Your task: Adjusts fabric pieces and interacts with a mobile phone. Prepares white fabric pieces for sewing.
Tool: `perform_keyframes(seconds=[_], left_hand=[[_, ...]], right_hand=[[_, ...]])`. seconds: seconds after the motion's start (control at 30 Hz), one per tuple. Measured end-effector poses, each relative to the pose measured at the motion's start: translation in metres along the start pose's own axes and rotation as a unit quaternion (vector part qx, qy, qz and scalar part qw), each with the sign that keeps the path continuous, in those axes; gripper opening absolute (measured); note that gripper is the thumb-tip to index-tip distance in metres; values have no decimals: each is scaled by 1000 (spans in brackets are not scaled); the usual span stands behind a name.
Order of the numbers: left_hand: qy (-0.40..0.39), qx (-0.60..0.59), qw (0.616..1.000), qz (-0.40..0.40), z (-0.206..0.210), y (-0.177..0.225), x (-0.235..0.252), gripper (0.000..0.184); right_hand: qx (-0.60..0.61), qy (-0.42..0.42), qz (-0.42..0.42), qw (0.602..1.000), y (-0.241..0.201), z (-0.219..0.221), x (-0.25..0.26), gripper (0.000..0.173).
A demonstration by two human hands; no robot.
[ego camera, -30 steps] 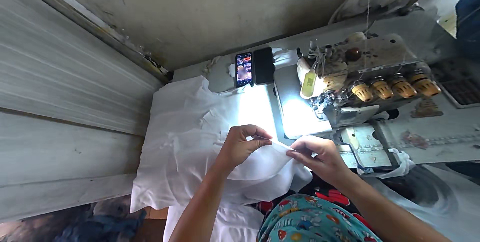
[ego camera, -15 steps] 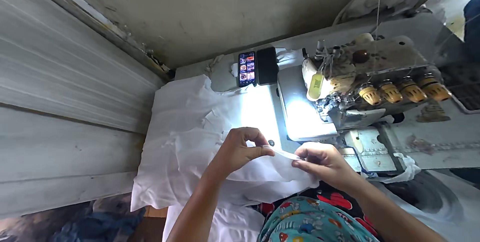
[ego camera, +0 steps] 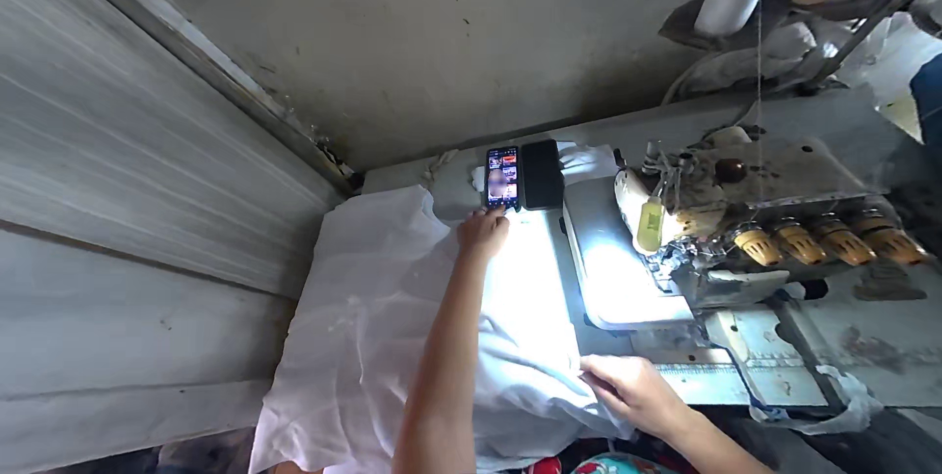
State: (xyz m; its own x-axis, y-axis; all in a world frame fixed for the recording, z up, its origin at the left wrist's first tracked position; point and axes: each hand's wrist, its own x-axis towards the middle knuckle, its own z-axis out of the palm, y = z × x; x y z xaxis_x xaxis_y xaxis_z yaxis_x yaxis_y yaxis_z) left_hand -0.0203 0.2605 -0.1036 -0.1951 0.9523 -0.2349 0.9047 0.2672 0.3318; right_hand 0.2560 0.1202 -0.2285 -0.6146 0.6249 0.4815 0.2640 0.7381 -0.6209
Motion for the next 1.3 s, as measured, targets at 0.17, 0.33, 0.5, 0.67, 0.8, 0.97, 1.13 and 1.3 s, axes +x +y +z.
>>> perform_keyframes(seconds=[0.17, 0.33, 0.5, 0.67, 0.8, 0.97, 1.13, 1.3], left_hand=[[-64, 21, 997, -24, -5, 9, 11, 41], [-83, 49, 995, -22, -3, 8, 10, 46], [-74, 55, 995, -45, 1, 10, 12, 47], [-63, 47, 996, -52, 3, 10, 13, 49], [-83, 52, 994, -57, 0, 11, 18, 49], [-63, 36, 996, -52, 2, 7, 16, 51], [176, -115, 975, 72, 23, -10, -17, 43], [138, -218, 936, 240, 28, 13, -120, 29]], right_hand=[[14, -12, 14, 1000, -1, -3, -1, 23], [16, -22, 47, 999, -5, -4, -2, 22], [27, -29, 68, 997, -5, -4, -2, 23], [31, -31, 74, 996, -6, -3, -4, 23], [24, -26, 68, 997, -5, -2, -4, 24], [21, -23, 64, 997, -4, -1, -5, 24], [88, -8, 84, 992, -2, -1, -6, 25], [251, 3, 136, 958, -29, -26, 14, 27]])
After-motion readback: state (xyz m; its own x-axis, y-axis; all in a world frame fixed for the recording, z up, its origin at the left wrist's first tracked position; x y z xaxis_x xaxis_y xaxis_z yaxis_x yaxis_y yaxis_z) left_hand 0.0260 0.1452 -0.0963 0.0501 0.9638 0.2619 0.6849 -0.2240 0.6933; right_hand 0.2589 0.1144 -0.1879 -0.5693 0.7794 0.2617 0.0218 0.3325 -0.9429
